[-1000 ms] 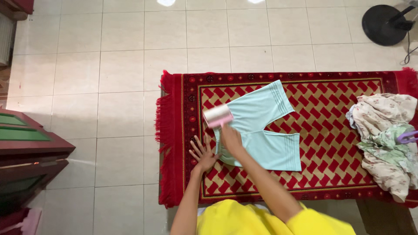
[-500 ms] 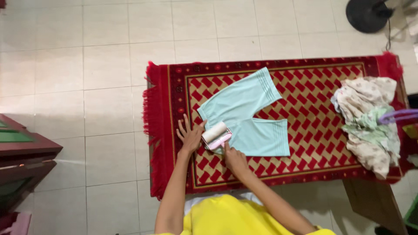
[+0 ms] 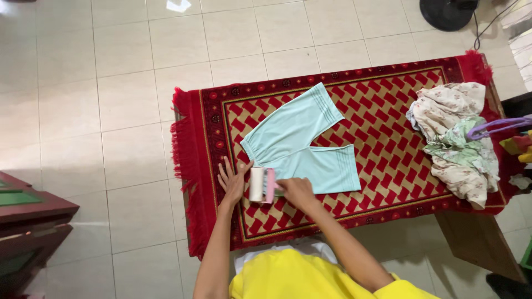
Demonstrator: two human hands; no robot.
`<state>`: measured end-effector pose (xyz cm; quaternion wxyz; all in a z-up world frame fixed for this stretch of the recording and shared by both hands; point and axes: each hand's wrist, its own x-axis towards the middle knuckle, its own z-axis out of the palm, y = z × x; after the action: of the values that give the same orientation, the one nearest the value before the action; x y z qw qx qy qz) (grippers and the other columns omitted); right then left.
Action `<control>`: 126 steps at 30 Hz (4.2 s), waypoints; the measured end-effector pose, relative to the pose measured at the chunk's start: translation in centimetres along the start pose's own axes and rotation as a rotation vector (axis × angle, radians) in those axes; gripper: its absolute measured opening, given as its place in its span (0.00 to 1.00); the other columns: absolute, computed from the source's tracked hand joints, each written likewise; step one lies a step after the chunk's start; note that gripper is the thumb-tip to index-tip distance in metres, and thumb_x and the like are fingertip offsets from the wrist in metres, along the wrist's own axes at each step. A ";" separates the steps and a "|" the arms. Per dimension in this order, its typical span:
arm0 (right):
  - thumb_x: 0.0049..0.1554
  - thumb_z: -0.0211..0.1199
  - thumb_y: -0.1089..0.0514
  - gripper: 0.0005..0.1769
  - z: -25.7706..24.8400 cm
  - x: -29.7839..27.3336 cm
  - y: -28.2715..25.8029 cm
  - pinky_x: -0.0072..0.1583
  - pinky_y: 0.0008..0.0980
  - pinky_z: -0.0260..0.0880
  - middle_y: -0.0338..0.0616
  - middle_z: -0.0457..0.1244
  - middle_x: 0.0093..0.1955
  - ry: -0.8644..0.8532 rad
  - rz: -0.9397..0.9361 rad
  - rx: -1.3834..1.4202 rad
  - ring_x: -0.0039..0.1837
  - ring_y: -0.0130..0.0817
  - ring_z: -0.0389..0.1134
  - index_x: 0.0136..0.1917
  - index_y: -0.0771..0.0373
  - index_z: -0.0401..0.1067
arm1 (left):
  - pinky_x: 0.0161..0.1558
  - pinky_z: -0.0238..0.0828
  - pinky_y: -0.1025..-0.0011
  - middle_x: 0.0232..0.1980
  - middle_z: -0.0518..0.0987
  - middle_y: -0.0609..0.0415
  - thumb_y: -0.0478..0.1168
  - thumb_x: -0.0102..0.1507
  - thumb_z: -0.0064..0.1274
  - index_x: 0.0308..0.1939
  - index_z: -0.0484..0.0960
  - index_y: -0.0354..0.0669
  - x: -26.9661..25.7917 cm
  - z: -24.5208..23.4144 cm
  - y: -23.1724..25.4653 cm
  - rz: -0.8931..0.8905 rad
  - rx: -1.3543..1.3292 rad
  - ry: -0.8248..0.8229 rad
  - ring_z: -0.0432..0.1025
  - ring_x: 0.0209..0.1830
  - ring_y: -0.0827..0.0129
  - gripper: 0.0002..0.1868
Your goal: The person uses a lint roller to roll over a pink patterned shirt and then a light blue pair of pants laid on a red patterned mat. The person repeatedly rolls the garments, folds them, and places them aside.
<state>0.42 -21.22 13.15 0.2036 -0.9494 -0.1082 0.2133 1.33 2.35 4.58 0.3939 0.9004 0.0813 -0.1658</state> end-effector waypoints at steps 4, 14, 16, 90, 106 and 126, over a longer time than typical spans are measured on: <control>0.60 0.60 0.40 0.18 -2.3 -2.2 11.1 0.57 0.40 0.75 0.40 0.74 0.49 -0.187 0.205 -0.011 0.49 0.38 0.76 0.60 0.44 0.79 | 0.74 0.13 0.38 0.84 0.22 0.46 0.67 0.67 0.33 0.71 0.68 0.82 -0.6 -1.0 1.8 -0.038 0.057 -0.011 0.15 0.83 0.45 0.28; 0.55 0.64 0.37 0.16 -5.3 0.8 7.8 0.51 0.40 0.67 0.40 0.72 0.38 0.188 0.035 0.028 0.40 0.38 0.70 0.49 0.44 0.83 | 0.71 0.13 0.29 0.82 0.19 0.39 0.57 0.47 0.74 0.72 0.59 0.74 -0.5 0.9 2.0 -0.039 0.146 0.052 0.11 0.80 0.36 0.54; 0.54 0.65 0.40 0.13 -1.9 2.6 4.8 0.55 0.46 0.62 0.42 0.71 0.34 0.269 -0.046 -0.071 0.41 0.39 0.68 0.44 0.44 0.85 | 0.71 0.13 0.30 0.82 0.19 0.40 0.55 0.48 0.73 0.72 0.59 0.76 -0.5 0.9 1.7 -0.059 0.158 0.045 0.11 0.80 0.37 0.52; 0.72 0.49 0.49 0.23 -12.4 0.0 7.5 0.73 0.39 0.64 0.48 0.58 0.73 -0.442 -0.382 1.984 0.72 0.38 0.62 0.74 0.63 0.57 | 0.59 0.68 0.61 0.52 0.76 0.50 0.52 0.67 0.39 0.56 0.79 0.39 -8.3 5.4 28.9 -0.063 -0.910 -0.341 0.72 0.55 0.62 0.24; 0.50 0.66 0.56 0.45 -23.5 -6.2 6.3 0.61 0.39 0.75 0.47 0.59 0.67 -0.014 0.111 1.873 0.66 0.41 0.64 0.77 0.56 0.51 | 0.31 0.72 0.71 0.40 0.82 0.39 0.45 0.69 0.43 0.53 0.83 0.32 -1.4 5.5 13.0 -0.142 -0.482 -0.096 0.75 0.35 0.61 0.21; 0.67 0.62 0.54 0.25 -24.1 -4.9 19.7 0.61 0.46 0.69 0.57 0.65 0.63 0.424 0.257 1.944 0.61 0.45 0.67 0.70 0.72 0.66 | 0.60 0.73 0.58 0.68 0.73 0.38 0.50 0.70 0.38 0.72 0.64 0.34 -3.0 0.3 17.1 -0.416 -1.655 0.060 0.70 0.68 0.55 0.31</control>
<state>9.22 -48.47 26.37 0.8815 -0.3937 0.2548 0.0558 3.16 -9.48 17.13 0.8841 0.2935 0.3502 -0.0981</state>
